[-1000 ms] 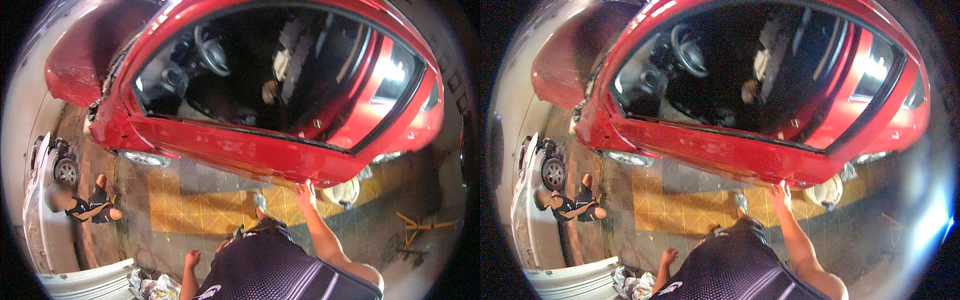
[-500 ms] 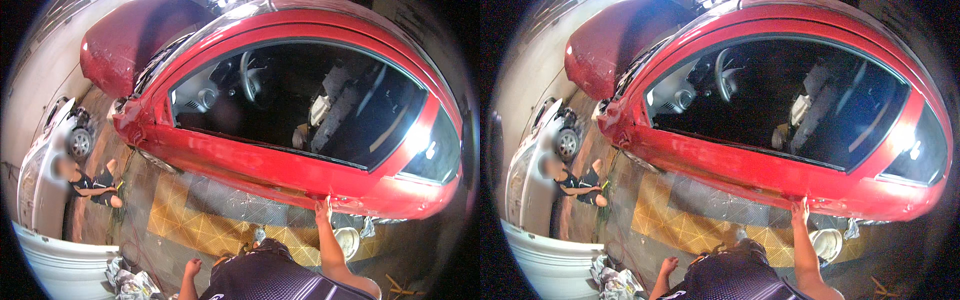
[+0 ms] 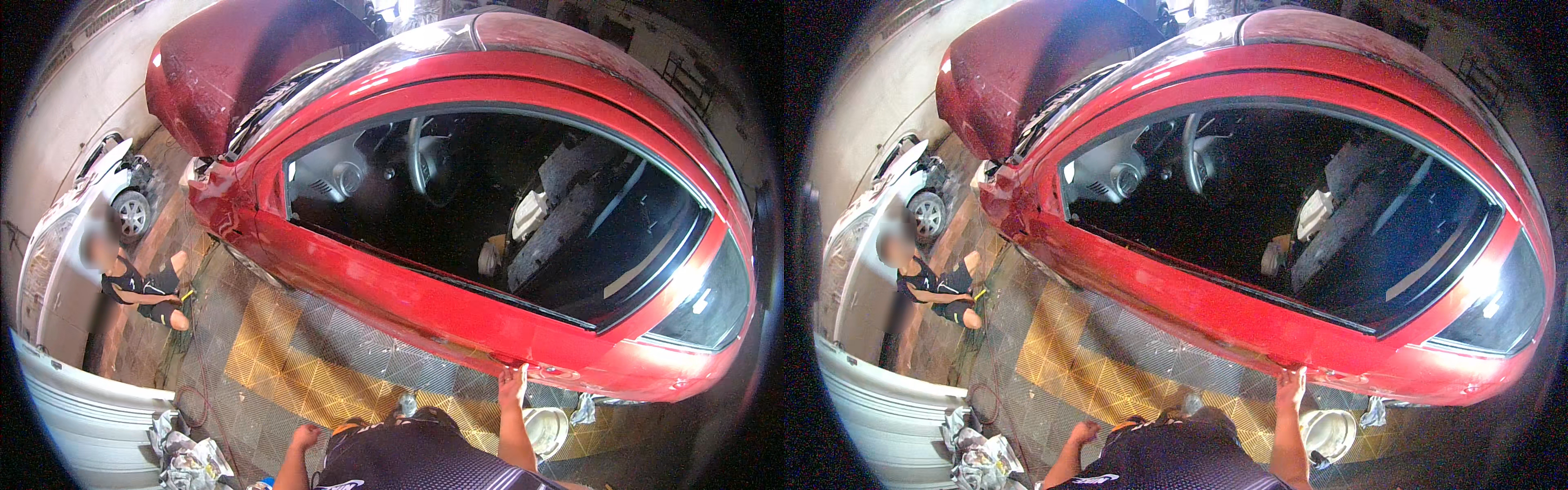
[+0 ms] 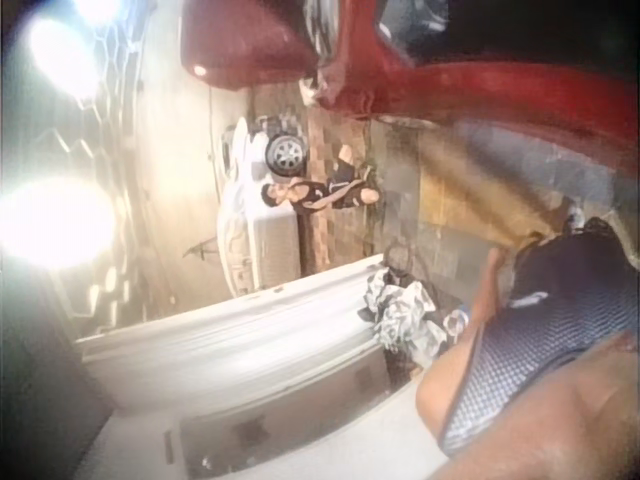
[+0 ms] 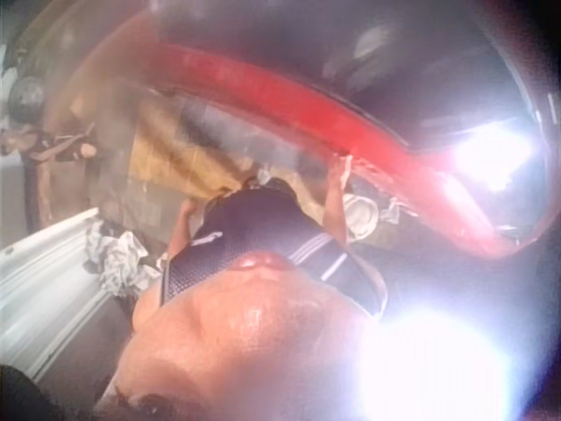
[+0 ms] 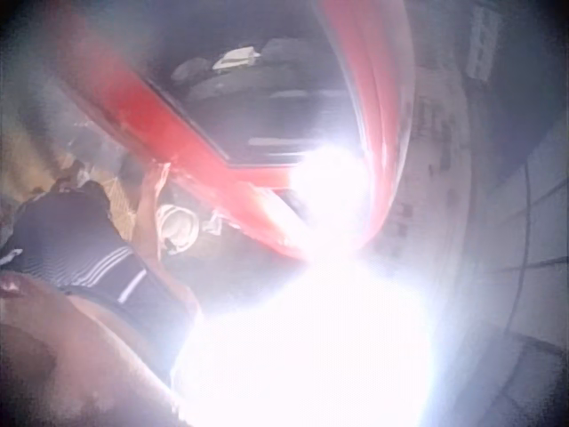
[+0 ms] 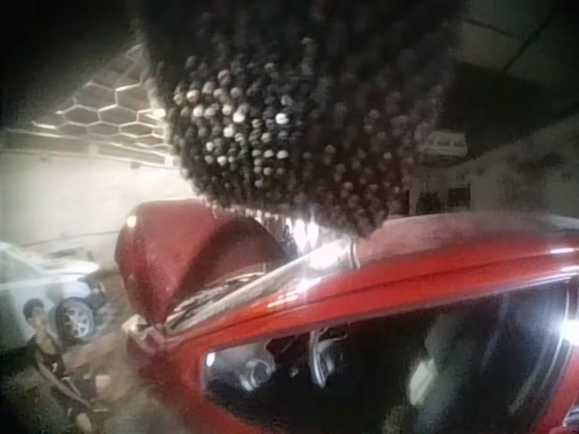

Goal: The person wipes the exterior and interior surfaces of a red car door using a white cloth. They repeatedly open and close the door while cleaning the frame and panel, occasionally pausing to inspect the surface.

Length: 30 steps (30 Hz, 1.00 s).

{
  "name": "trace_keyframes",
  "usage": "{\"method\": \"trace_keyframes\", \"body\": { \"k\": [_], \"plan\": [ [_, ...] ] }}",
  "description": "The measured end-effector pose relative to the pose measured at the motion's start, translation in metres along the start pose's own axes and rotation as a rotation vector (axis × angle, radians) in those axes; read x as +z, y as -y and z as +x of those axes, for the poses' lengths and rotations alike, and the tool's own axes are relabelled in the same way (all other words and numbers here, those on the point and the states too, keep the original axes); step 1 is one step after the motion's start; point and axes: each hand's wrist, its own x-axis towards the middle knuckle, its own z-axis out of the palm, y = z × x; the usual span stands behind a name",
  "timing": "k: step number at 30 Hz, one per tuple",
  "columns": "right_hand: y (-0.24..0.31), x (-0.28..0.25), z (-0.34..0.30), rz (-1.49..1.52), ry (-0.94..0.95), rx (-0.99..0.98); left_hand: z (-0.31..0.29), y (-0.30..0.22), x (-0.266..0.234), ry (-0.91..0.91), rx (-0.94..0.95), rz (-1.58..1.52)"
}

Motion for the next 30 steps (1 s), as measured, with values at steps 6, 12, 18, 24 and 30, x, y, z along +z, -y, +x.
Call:
{"method": "trace_keyframes", "body": {
  "k": [6, 12, 18, 24, 30],
  "plan": [
    [-0.014, 0.007, -0.003, -0.097, -0.064, 0.000, 0.024, -0.029, -0.038, -0.128, 0.107, -0.156],
    [-0.093, -0.008, -0.015, -0.489, -0.019, 0.248, -0.016, -0.007, -0.056, -0.123, 0.170, -0.135],
    [-0.243, -0.111, -0.012, -2.343, 1.369, -0.295, -0.010, 0.123, -0.041, -0.040, 0.027, -0.078],
    [-0.300, -0.033, -0.109, -2.151, 0.905, 0.024, -0.026, 0.260, -0.045, -0.163, -0.298, -0.294],
    [-0.331, 0.001, -0.061, -2.317, 1.141, -0.176, -0.011, 0.321, -0.035, -0.252, -0.238, -0.358]
  ]
}}
